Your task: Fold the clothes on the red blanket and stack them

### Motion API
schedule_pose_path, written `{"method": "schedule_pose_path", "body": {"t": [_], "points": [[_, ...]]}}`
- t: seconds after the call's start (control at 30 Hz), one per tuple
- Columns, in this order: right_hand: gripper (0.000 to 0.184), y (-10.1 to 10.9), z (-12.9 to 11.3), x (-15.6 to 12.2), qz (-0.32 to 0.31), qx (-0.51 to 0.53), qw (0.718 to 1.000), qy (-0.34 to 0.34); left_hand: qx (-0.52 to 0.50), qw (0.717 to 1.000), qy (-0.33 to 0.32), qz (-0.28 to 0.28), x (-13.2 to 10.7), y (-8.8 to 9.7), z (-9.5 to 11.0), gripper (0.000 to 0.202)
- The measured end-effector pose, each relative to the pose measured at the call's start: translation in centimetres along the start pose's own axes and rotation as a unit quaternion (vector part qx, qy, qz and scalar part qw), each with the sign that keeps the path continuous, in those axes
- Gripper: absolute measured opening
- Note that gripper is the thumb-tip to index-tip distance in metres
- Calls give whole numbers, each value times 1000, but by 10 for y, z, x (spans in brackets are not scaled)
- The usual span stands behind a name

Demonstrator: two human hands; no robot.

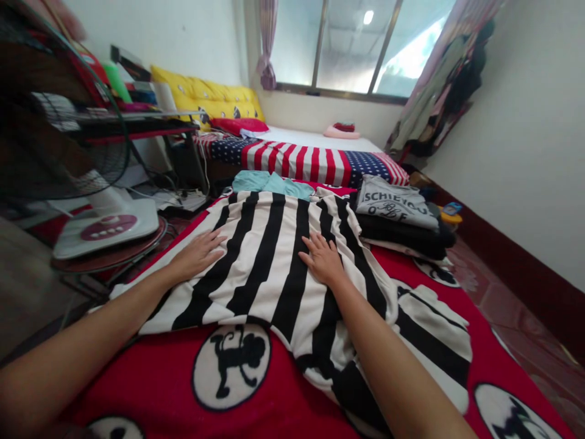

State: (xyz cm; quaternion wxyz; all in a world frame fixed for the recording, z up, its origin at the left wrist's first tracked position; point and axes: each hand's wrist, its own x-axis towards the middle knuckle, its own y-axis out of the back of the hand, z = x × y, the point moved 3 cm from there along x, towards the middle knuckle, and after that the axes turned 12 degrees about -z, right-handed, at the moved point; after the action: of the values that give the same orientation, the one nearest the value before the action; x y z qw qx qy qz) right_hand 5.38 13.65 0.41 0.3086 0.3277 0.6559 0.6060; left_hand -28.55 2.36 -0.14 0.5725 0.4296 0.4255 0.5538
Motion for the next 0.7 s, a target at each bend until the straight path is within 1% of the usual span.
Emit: {"method": "schedule_pose_path", "body": {"t": [0.1,0.2,0.3,0.4,0.47,0.53,0.57,0.63,0.7], "points": [[53,0,2,0,-1,7,1000,3,49,994,95,-8,-9,11,-14,51],[52,1,2,-1,-3,10,1000,3,58,988,146,-16,-4,31,-17,44],[50,2,2,-1,0,12,1000,-2,64,982,177,2,5,42,-8,42],[50,1,2,-1,5,15,1000,2,73,978,192,27,8,39,4,48],[50,1,3,-1,9,18,1000,7,80,977,194,25,8,35,9,39],[50,0,5,0,15,21,1000,12,88,976,199,6,11,36,8,30],[50,-1,5,0,16,22,1000,14,93,974,205,-7,14,40,6,26],[49,-2,6,1,16,25,999,14,101,970,221,-28,28,54,-2,21],[49,-2,6,2,16,29,999,8,106,966,234,-28,47,71,-9,22]]}}
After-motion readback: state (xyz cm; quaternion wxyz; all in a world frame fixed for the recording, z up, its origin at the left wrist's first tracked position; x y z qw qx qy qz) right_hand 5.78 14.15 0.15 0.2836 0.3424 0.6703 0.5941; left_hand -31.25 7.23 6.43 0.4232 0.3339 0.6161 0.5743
